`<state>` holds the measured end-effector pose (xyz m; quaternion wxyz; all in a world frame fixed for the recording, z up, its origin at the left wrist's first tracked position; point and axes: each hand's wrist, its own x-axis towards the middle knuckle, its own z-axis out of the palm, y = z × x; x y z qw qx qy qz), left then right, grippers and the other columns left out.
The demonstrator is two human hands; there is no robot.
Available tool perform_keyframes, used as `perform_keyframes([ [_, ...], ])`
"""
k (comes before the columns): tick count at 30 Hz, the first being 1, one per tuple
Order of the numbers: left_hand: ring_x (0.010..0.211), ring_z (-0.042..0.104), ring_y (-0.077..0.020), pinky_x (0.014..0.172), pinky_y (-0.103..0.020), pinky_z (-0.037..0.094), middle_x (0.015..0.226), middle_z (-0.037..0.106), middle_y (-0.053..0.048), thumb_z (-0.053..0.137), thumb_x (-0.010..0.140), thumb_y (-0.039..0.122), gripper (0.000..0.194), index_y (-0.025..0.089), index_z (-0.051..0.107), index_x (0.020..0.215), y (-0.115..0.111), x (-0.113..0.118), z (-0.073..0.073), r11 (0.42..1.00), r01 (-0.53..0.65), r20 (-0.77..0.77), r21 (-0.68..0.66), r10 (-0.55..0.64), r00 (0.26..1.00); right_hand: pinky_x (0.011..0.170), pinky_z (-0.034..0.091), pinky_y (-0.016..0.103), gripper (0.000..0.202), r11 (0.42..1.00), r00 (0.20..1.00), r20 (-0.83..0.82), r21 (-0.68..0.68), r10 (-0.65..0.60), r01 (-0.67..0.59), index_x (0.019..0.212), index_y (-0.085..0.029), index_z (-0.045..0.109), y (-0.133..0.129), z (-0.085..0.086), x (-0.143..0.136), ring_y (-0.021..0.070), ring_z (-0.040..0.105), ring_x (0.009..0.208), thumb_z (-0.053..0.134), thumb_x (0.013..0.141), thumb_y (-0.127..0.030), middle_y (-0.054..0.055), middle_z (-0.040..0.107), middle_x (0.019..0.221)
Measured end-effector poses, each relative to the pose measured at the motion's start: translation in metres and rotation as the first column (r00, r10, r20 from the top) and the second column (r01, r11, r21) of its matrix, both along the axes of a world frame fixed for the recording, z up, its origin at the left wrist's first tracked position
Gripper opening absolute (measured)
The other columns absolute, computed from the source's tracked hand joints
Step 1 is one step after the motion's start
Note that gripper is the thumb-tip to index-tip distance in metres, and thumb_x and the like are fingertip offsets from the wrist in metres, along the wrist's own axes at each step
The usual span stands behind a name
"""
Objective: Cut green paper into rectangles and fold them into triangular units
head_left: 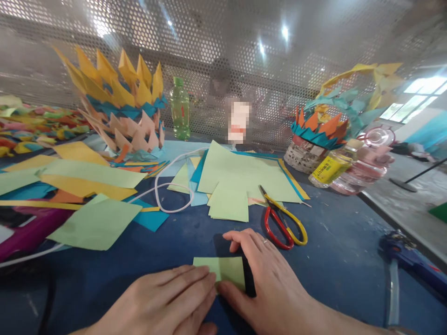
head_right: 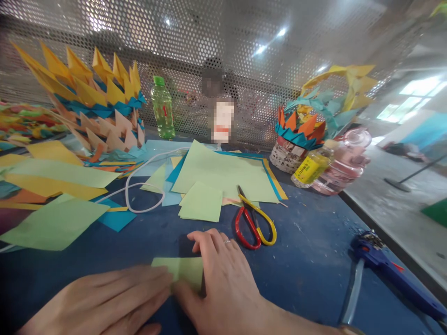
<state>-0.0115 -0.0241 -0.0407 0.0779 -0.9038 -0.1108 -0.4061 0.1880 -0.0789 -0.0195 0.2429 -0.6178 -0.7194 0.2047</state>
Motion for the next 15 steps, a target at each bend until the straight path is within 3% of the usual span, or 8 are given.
perform_keyframes([
  [8, 0.066, 0.069, -0.0117, 0.077, -0.023, 0.058, 0.074, 0.073, 0.002, 0.053, 0.095, 0.016, 0.026, 0.016, 0.067, 0.074, 0.002, -0.008, 0.007, 1.0, -0.005, 0.001, 0.014, 0.005, 1.0, 0.097, 0.046, 0.04, 0.063, 0.979, 0.993, -0.114, -0.194, 0.035, -0.057, 0.133, -0.029, 0.045, 0.0, 0.015, 0.019, 0.0208, 0.056, 0.104, 0.067, 0.077, -0.008, 0.002, 0.058, 0.119],
  [15, 0.068, 0.068, -0.0122, 0.079, -0.025, 0.055, 0.075, 0.072, 0.003, 0.059, 0.093, 0.016, 0.023, 0.016, 0.064, 0.07, -0.002, -0.011, 0.003, 0.998, -0.061, -0.002, 0.002, 0.061, 0.998, 0.102, 0.044, 0.036, 0.066, 0.969, 0.985, -0.145, -0.213, 0.099, -0.129, 0.136, -0.028, 0.045, 0.0, 0.021, 0.025, 0.0201, 0.054, 0.111, 0.063, 0.077, -0.003, 0.003, 0.056, 0.124],
])
